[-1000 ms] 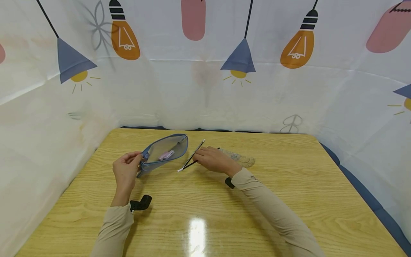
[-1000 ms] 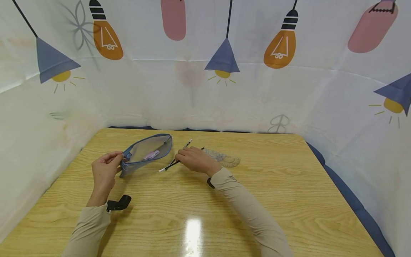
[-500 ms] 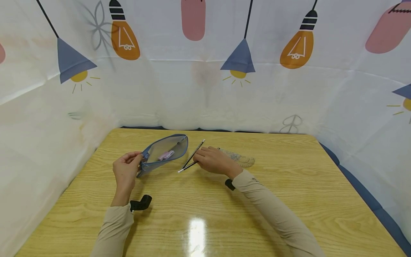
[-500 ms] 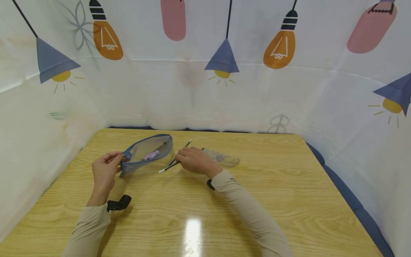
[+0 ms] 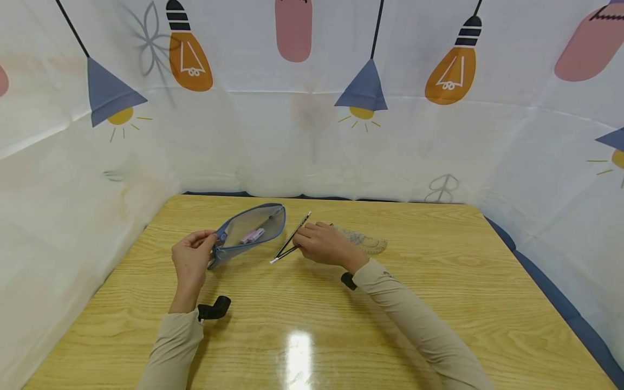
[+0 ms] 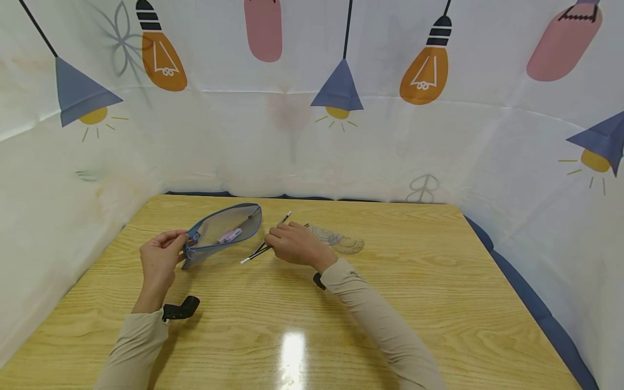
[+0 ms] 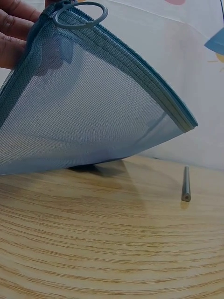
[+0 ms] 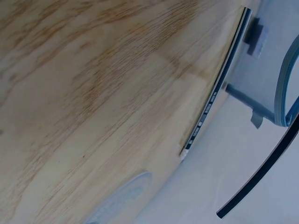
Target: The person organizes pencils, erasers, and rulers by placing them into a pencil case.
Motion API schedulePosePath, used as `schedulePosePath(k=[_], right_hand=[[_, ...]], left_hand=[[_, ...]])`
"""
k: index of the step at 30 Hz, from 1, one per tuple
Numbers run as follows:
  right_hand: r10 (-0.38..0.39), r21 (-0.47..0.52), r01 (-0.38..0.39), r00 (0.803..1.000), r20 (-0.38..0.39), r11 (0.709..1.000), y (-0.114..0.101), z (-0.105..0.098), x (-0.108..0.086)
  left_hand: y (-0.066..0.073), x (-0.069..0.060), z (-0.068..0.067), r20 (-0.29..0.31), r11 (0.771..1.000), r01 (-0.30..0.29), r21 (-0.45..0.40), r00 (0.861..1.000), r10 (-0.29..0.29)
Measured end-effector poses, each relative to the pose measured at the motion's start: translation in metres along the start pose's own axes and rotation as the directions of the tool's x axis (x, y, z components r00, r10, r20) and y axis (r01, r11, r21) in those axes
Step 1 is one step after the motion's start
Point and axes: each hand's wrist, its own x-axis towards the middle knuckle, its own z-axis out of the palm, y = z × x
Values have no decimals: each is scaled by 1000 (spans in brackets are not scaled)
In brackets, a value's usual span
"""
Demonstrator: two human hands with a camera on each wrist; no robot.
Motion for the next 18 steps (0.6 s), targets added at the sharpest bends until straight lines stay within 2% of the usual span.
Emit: schedulePosePath(k=[7,11,18], right_hand=[[-28,10,28,999,-25,1000,0,-2,-1],[-37,-2,37,999,-39,999,0,-3,0],[-36,39,40,994,-106,998,0,-4,2]], left_hand=[[-1,0,1,7,1000,-19,18,1000,19],[0,0,1,4,1000,-6,4,1000,6],[1,-1,0,19,1000,-3,-3,1000,3]])
